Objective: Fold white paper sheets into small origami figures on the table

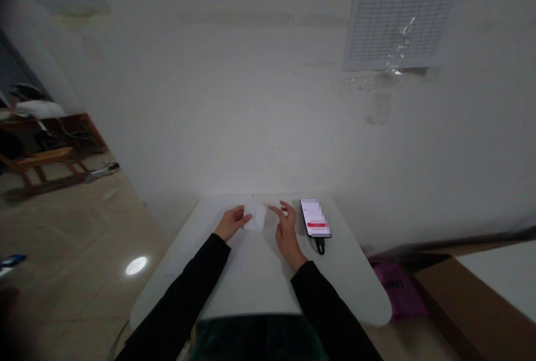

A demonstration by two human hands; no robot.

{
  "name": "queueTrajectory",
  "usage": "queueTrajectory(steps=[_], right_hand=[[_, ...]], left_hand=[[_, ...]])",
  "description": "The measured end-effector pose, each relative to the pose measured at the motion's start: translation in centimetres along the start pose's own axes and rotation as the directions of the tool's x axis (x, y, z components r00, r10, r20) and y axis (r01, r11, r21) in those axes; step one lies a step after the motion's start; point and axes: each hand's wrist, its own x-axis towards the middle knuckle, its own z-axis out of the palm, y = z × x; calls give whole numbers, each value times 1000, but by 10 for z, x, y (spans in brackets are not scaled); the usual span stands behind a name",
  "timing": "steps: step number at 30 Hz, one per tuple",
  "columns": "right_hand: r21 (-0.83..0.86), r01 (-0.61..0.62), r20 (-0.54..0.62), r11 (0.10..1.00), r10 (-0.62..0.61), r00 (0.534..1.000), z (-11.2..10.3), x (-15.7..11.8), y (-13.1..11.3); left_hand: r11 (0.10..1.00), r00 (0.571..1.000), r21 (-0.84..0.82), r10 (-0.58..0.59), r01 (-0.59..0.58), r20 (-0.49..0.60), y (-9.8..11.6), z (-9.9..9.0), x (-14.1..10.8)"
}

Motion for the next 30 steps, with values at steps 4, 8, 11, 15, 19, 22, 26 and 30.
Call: queueTrajectory(steps=[4, 8, 11, 15, 19, 22, 26, 30], right_hand=[[202, -122, 273, 972, 64, 960, 3, 4, 8], [349, -165, 359, 922, 31, 933, 8, 5, 11], [385, -233, 355, 893, 90, 931, 9, 6, 16], [373, -309, 263, 875, 220, 939, 9, 10, 23], [360, -382, 207, 851, 327, 922, 9, 12, 27], [349, -410, 199, 842, 361, 911, 11, 10, 28], [330, -430, 190, 840, 387, 902, 15, 7, 28], [324, -455, 189, 829, 414, 890, 15, 6, 26]], left_hand=[[998, 1000, 60, 14, -15, 26, -5, -11, -1], [992, 998, 108, 65, -67, 24, -17, -11, 0], [989, 998, 131, 65, -66, 11, -21, -11, 3], [999, 998, -40, -21, 23, 52, -20, -11, 2], [999, 985, -19, -32, 35, 170, -17, -6, -3], [997, 996, 80, -24, 16, 91, -16, 1, -5], [989, 999, 144, 32, -32, 5, -15, 8, -5], [986, 996, 167, 42, -28, -77, -13, 10, -4]])
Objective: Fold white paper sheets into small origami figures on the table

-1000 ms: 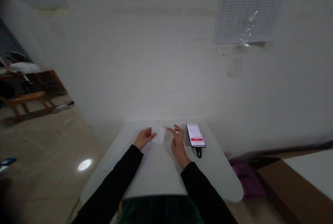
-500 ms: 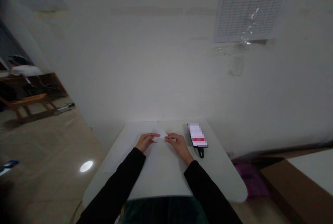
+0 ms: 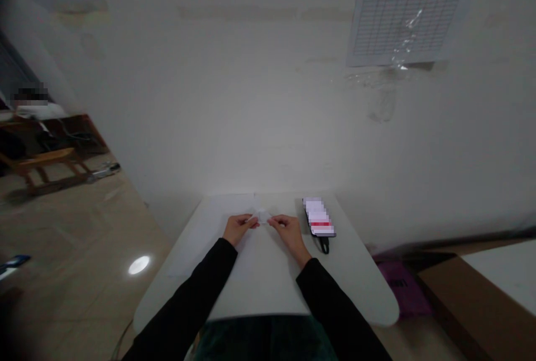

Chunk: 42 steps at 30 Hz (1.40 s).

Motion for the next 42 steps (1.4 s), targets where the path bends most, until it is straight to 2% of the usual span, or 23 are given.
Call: queueTrajectory(steps=[6, 12, 18, 25, 32, 39, 42], right_hand=[[42, -35, -23, 999, 36, 999, 2, -1, -7], [82, -90, -72, 993, 96, 993, 2, -4, -12], [148, -116, -110, 982, 133, 985, 1, -4, -9], [163, -137, -141, 977, 161, 977, 2, -5, -14], [137, -82, -154, 987, 103, 983, 0, -6, -13], [117, -49, -174, 992, 69, 982, 7, -7, -14], [68, -6, -129, 998, 14, 992, 10, -8, -11]], left_hand=[[997, 991, 73, 29, -20, -131, -2, 1, 1], [994, 983, -103, 5, -24, -184, -9, 5, 3], [976, 988, -218, -31, -2, -148, -13, 7, 4], [972, 987, -234, -55, 18, -153, -4, 9, 1], [947, 987, -318, -99, 54, -128, -6, 9, 1], [969, 992, -247, -17, -15, -126, -3, 8, 0], [983, 996, -179, 26, -41, -85, 4, 10, -3]])
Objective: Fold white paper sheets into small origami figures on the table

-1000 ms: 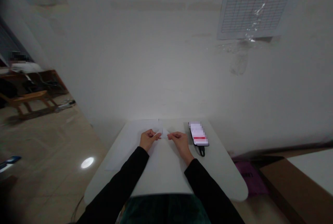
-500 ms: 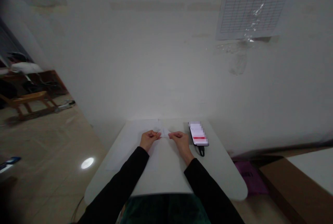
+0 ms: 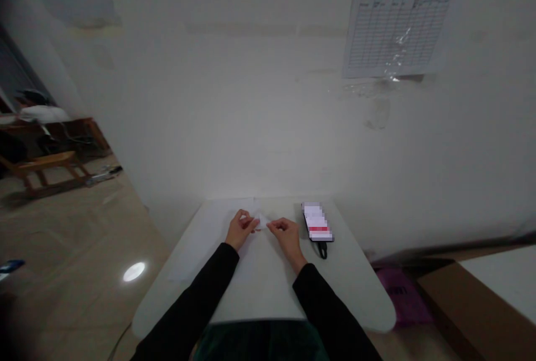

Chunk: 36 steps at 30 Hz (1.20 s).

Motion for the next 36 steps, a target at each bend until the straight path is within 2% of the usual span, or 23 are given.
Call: queueTrajectory(steps=[3, 5, 8, 13, 20, 26, 36], right_hand=[[-32, 47, 57, 998, -45, 997, 3, 0, 4], [-35, 54, 65, 998, -51, 997, 5, 0, 6], [-30, 32, 47, 999, -31, 998, 7, 0, 6], [16, -17, 28, 1000, 17, 999, 7, 0, 1], [11, -67, 0, 998, 67, 998, 6, -3, -9], [23, -104, -14, 994, 105, 994, 4, -5, -15], [104, -70, -73, 992, 77, 994, 5, -5, -11]], left_hand=[[999, 1000, 53, -7, 6, 10, 3, 1, -1], [998, 999, 54, -25, 27, -34, 2, 0, -1], [997, 992, -3, -80, 80, -93, 0, -2, 0], [989, 986, -67, -134, 128, -96, -1, -2, 1], [988, 986, -94, -130, 120, -108, -4, -3, 1], [988, 989, -101, -127, 119, -77, -2, -2, -1], [990, 993, -100, -110, 104, -51, -7, -1, 2]])
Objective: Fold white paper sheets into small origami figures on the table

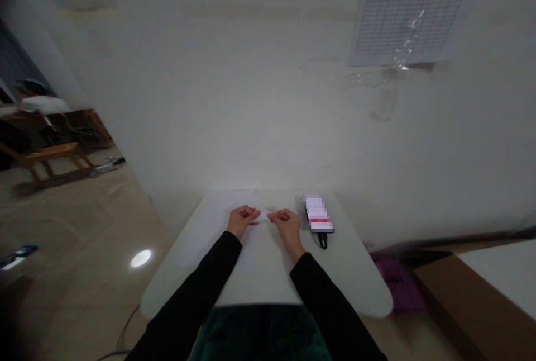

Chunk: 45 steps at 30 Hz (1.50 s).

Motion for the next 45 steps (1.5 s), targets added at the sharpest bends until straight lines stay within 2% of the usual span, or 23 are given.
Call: queueTrajectory(steps=[8, 17, 30, 35, 39, 45], right_hand=[[-40, 2, 1, 999, -2, 1000, -6, 5, 4], [-9, 23, 3, 1000, -23, 1000, -6, 4, -1], [18, 24, 6, 1000, -24, 1000, -8, 6, 6], [-69, 79, 48, 994, -76, 996, -8, 5, 7], [-143, 165, 123, 976, -148, 981, -7, 2, 5], [-128, 188, 88, 974, -178, 980, -5, 1, 2]], left_hand=[[1000, 998, -24, -11, 13, 69, -1, 0, 0], [997, 999, -62, -34, 35, 7, -5, 1, 1], [999, 999, -15, -41, 41, 20, -8, -2, 4], [998, 990, -10, -64, 66, 126, -1, 5, -2], [994, 988, 88, -79, 68, 130, 1, 9, -5], [991, 980, 128, -59, 35, 188, -1, 3, -2]])
